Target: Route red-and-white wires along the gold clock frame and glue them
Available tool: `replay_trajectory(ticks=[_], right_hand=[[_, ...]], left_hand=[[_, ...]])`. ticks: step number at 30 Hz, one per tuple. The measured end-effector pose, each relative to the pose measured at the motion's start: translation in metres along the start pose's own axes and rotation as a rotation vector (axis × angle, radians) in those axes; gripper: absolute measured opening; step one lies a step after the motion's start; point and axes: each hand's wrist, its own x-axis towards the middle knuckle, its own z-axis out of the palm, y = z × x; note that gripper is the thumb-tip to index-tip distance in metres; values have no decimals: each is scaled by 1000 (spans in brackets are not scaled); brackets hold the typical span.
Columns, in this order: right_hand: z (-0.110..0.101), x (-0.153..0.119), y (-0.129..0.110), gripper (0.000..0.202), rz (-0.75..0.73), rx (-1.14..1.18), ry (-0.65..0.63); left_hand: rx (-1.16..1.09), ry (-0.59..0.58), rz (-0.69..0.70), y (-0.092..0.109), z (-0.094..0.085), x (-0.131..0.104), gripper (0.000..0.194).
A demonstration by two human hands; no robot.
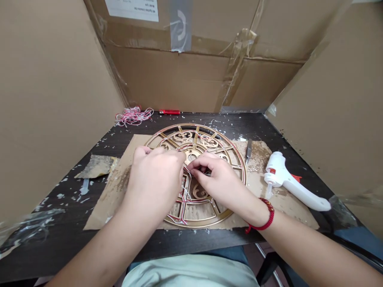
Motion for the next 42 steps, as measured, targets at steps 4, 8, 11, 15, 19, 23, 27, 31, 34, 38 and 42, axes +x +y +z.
replay_trajectory(ticks=[4,8,11,15,19,23,27,31,34,38,42], right_hand=[[0,0,-1,20,8,-5,-3],[-2,-1,-5,20,17,-39,2],[-4,-3,-7,20,9,-81,-2],[-3,-2,-6,20,-2,-115,-6],[0,-1,-2,20,7,-114,5],[-2,0,-2,21,10,-108,2],[-4,0,-3,20,1,-102,15],[-3,3,0,20,-37,-112,14],[-2,6,4,21,-74,-116,-16],[-3,10,7,22,-122,-124,-42],[-3,12,5,23,-157,-171,-38]], left_hand=[[-15,-3,40,-2,2,0,14],[-12,17,100,-3,6,-1,14],[-3,45,116,-3,8,-2,15],[9,56,129,-4,10,-2,13],[37,69,157,-4,11,0,11],[69,90,206,-1,12,2,13],[72,97,251,-1,12,3,17],[70,119,265,-2,15,3,13],[65,126,269,-2,15,3,12],[59,136,267,-2,12,4,15],[51,133,275,-3,10,3,16]])
